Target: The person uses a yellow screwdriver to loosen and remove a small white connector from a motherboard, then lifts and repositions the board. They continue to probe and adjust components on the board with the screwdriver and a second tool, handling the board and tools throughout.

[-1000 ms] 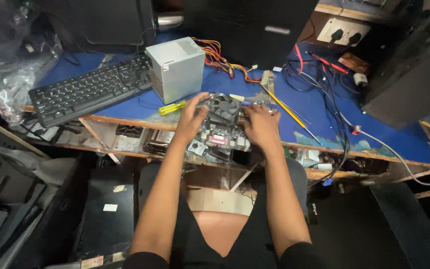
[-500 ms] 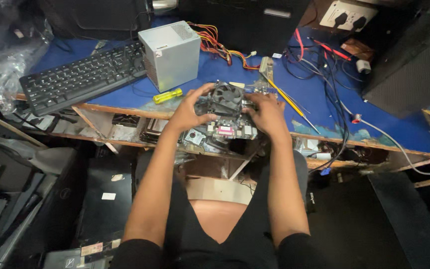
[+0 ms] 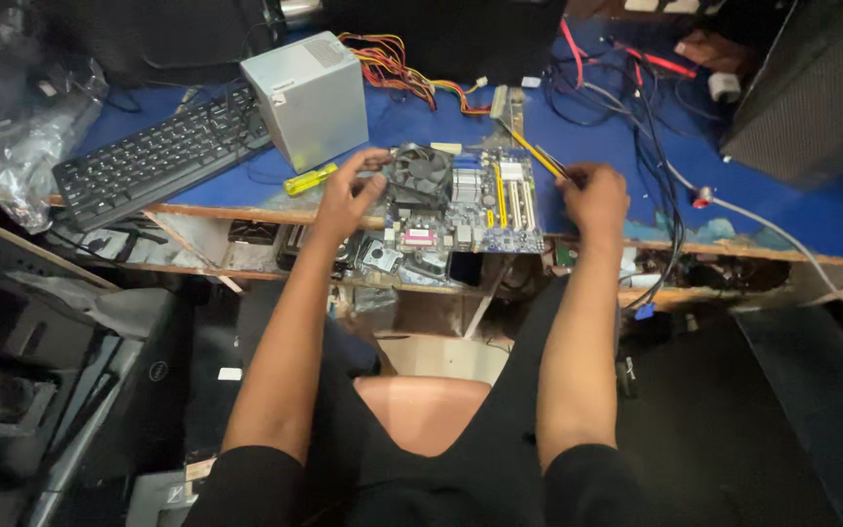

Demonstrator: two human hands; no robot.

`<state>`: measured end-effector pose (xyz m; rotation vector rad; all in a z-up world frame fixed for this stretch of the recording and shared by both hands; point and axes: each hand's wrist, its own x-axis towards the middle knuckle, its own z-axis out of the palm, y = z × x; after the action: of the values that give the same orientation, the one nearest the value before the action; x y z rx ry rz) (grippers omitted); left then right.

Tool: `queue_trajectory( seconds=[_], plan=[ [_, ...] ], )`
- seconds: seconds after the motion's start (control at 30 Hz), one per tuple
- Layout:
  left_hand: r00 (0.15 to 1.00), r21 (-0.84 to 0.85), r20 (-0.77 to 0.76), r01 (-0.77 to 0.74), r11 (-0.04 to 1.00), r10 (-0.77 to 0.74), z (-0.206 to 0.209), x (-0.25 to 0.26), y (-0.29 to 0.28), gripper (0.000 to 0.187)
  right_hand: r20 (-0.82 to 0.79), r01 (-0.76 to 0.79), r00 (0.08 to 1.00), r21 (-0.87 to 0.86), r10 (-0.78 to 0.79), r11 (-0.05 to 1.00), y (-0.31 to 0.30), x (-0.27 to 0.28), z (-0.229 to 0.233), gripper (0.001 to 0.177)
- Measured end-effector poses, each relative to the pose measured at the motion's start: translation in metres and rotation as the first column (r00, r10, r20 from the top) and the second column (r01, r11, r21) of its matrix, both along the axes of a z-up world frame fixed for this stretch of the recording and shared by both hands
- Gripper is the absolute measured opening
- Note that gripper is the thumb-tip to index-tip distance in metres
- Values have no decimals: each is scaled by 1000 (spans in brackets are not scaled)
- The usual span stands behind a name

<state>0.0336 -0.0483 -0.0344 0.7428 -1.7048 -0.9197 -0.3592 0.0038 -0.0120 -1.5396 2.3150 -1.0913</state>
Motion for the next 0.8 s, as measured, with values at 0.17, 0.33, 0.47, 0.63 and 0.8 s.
queue_trajectory(
  seconds=[0.17, 0.33, 0.47, 0.63, 0.8],
  plan=[
    [1000, -24, 19, -24, 999, 24, -2, 2, -3, 35, -151, 49, 987, -18, -51, 999, -11, 6, -7, 24],
    [1000, -9, -15, -20, 1000, 20, -5, 4, -9, 33, -184, 125, 975, 4, -122, 992, -18, 19, -5, 23],
    [998, 6, -6, -57, 998, 57, -7, 6, -12, 34, -188, 153, 971, 19, -147, 988, -23, 23, -5, 22],
    [999, -42, -32, -23, 999, 21, -5, 5, -13, 35, -161, 152, 975, -20, -153, 988, -22, 20, -8, 22],
    [999, 2, 23, -47, 999, 47, -4, 4, -9, 36, -188, 153, 970, -33, -156, 988, -21, 19, -14, 18]
  ],
)
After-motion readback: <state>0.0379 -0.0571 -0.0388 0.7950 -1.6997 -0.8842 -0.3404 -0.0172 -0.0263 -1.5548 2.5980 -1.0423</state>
